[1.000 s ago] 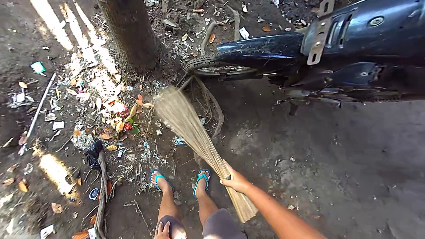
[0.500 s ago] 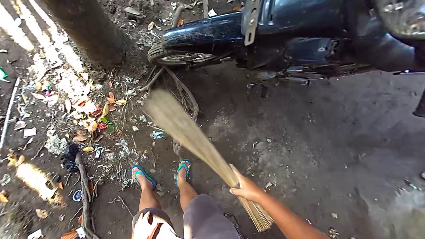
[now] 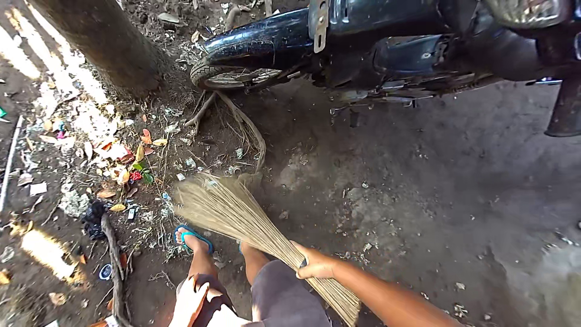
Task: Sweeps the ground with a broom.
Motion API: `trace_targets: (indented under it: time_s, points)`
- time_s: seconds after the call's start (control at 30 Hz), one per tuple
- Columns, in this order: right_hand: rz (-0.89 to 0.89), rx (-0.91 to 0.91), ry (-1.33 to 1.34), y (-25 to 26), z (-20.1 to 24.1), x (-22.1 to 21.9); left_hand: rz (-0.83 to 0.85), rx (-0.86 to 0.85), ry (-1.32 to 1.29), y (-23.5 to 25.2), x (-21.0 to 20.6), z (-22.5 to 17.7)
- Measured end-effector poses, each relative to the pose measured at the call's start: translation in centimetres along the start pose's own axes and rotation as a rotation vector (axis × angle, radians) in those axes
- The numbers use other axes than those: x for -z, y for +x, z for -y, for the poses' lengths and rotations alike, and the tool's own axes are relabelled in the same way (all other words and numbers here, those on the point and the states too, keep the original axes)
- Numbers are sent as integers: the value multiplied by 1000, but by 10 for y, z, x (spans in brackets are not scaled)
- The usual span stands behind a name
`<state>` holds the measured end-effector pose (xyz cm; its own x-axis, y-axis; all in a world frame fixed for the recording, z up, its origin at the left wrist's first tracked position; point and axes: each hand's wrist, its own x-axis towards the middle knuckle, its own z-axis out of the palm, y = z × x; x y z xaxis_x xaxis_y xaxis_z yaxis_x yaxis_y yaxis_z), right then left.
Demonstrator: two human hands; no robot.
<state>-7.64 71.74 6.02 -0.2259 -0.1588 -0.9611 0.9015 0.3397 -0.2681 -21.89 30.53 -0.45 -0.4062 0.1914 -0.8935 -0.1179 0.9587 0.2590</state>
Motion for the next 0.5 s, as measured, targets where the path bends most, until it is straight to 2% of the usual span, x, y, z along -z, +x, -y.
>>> trace_targets:
  time_s: [0.07,0.17,0.2,0.3,0.4,0.5]
  points:
    - [-34,37,-24,-22,16,2,39,-14,-48,-4,-3,1]
    - [-183,36,45,-27,47,0,128,-13,-52,-17,-3,5]
    - [-244,14,99,-21,62,3,170,-8,-24,-20,-3,8]
    - [-424,-80,153,37,119,25,122,19,-29,-20,-10,35]
    - [-506,-225,-120,117,194,51,95,65,-198,-26,9,66]
    - [-390,-344,-571,160,251,47,116,197,-334,-33,39,104]
